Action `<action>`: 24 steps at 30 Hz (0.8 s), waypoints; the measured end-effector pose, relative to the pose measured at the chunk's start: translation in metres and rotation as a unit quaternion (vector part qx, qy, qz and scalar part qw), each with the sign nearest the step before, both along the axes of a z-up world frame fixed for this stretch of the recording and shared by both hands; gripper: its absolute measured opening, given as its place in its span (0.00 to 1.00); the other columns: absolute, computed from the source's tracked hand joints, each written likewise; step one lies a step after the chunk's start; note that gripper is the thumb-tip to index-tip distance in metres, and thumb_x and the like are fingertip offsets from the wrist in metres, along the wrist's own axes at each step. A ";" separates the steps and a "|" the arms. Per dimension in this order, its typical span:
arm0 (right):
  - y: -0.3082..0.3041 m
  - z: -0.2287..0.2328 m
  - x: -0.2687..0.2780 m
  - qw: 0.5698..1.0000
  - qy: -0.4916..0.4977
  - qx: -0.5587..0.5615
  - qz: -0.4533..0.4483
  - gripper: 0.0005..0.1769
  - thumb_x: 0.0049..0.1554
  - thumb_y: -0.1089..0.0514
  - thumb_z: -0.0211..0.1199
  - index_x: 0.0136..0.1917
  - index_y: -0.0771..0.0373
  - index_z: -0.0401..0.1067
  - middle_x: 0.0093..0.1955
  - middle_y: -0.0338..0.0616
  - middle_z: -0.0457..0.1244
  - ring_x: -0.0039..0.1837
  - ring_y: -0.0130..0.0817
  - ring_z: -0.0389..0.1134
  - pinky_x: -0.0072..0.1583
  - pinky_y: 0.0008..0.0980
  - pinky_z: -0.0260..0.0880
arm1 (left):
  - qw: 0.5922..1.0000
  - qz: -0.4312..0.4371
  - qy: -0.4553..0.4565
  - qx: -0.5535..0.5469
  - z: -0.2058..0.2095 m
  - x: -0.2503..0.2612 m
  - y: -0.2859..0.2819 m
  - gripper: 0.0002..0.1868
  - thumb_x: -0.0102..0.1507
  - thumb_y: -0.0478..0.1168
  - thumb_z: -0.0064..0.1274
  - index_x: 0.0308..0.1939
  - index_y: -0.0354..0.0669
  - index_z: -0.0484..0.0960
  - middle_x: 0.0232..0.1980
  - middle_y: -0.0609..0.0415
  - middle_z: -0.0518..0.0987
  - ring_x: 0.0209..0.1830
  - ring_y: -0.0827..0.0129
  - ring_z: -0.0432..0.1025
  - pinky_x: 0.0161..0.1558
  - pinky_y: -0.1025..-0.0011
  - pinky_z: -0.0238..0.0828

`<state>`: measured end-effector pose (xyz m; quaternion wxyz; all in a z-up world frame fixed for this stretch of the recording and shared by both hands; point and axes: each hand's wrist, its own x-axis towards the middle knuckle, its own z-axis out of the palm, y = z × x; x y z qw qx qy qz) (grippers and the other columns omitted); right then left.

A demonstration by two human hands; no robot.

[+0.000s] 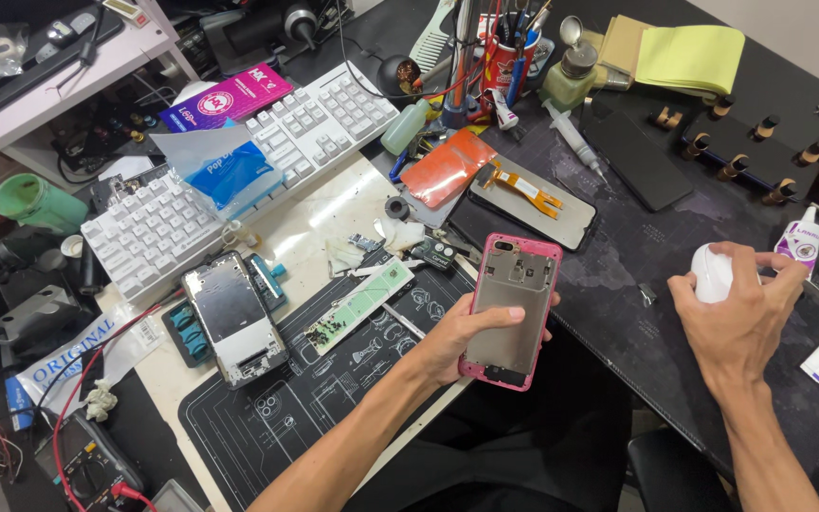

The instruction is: The person holds a disassembled pink smartphone and uses a small tool to work on the internal components. They then pick up a tube of adhesive and apply it along the edges of the phone frame.

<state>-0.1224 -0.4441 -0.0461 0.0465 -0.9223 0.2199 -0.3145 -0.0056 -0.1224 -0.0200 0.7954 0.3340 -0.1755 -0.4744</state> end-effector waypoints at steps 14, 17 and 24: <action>0.012 0.010 0.001 0.998 -0.025 -0.061 -0.015 0.28 0.57 0.52 0.73 0.66 0.62 0.68 0.67 0.57 0.52 0.70 0.53 0.58 0.69 0.55 0.59 | 0.999 0.019 -0.009 -0.031 0.009 0.010 0.004 0.35 0.64 0.42 0.59 0.74 0.35 0.67 0.65 0.46 0.76 0.54 0.61 0.77 0.55 0.63 0.79; 0.027 0.020 0.011 0.995 -0.071 -0.067 0.038 0.22 0.62 0.53 0.69 0.64 0.64 0.68 0.69 0.55 0.52 0.72 0.52 0.56 0.72 0.48 0.56 | 0.998 0.025 0.004 -0.054 0.012 0.017 0.010 0.35 0.64 0.41 0.59 0.74 0.36 0.67 0.64 0.47 0.76 0.54 0.61 0.77 0.55 0.64 0.78; 0.119 0.079 0.085 0.935 -0.065 0.221 0.268 0.11 0.69 0.56 0.60 0.52 0.65 0.75 0.51 0.46 0.68 0.54 0.34 0.69 0.60 0.31 0.66 | 0.993 0.056 0.004 -0.105 0.023 0.029 0.025 0.33 0.65 0.40 0.59 0.71 0.34 0.66 0.63 0.47 0.76 0.51 0.59 0.77 0.45 0.56 0.81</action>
